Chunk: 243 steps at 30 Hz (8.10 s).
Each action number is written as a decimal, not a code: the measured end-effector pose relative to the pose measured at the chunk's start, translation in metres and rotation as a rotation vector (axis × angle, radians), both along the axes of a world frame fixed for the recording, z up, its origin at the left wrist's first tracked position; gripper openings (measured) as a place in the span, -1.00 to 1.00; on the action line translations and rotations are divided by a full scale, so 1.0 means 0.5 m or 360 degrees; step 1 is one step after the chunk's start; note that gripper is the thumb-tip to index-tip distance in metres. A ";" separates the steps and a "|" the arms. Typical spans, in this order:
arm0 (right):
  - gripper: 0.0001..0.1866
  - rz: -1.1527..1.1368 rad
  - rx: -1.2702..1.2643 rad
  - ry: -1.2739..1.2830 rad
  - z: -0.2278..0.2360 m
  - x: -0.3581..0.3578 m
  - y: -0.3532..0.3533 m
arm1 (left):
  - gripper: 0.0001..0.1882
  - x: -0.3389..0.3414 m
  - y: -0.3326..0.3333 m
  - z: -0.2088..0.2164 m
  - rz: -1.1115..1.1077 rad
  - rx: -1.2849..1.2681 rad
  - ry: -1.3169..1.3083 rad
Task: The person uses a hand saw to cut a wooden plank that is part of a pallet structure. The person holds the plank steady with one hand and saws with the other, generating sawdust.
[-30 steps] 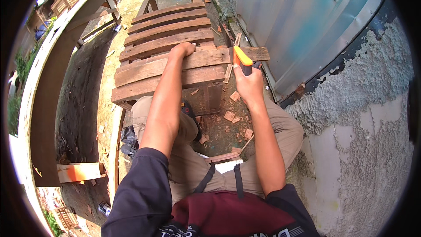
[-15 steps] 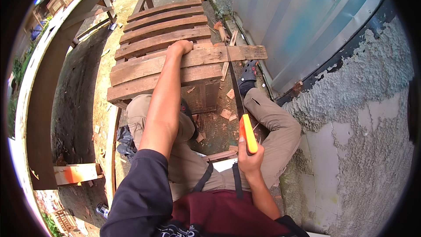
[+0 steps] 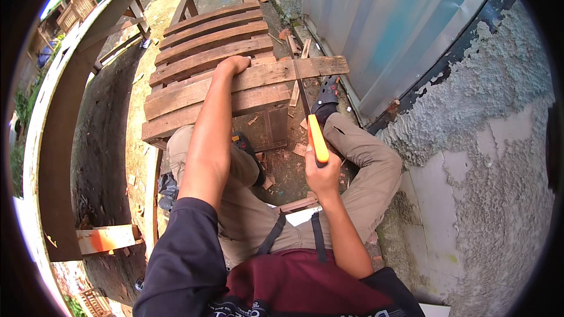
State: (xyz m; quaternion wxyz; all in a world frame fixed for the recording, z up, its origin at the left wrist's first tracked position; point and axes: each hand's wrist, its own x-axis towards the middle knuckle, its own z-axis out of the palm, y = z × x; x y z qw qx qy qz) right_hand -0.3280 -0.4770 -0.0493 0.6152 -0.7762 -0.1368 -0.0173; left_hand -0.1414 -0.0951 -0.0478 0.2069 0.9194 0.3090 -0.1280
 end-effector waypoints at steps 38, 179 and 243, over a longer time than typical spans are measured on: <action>-0.67 0.0005 -0.0023 -0.0018 0.060 0.233 0.171 | -0.34 -0.027 -0.013 0.033 0.0046 0.0028 -0.0074; -0.69 -0.0050 -0.0037 -0.0165 0.067 0.225 0.191 | -0.25 -0.032 -0.003 0.020 0.0059 -0.0006 -0.0094; -0.68 -0.0003 0.0138 -0.0229 0.022 0.233 0.188 | -0.20 -0.020 0.008 0.003 0.0204 -0.0011 0.0000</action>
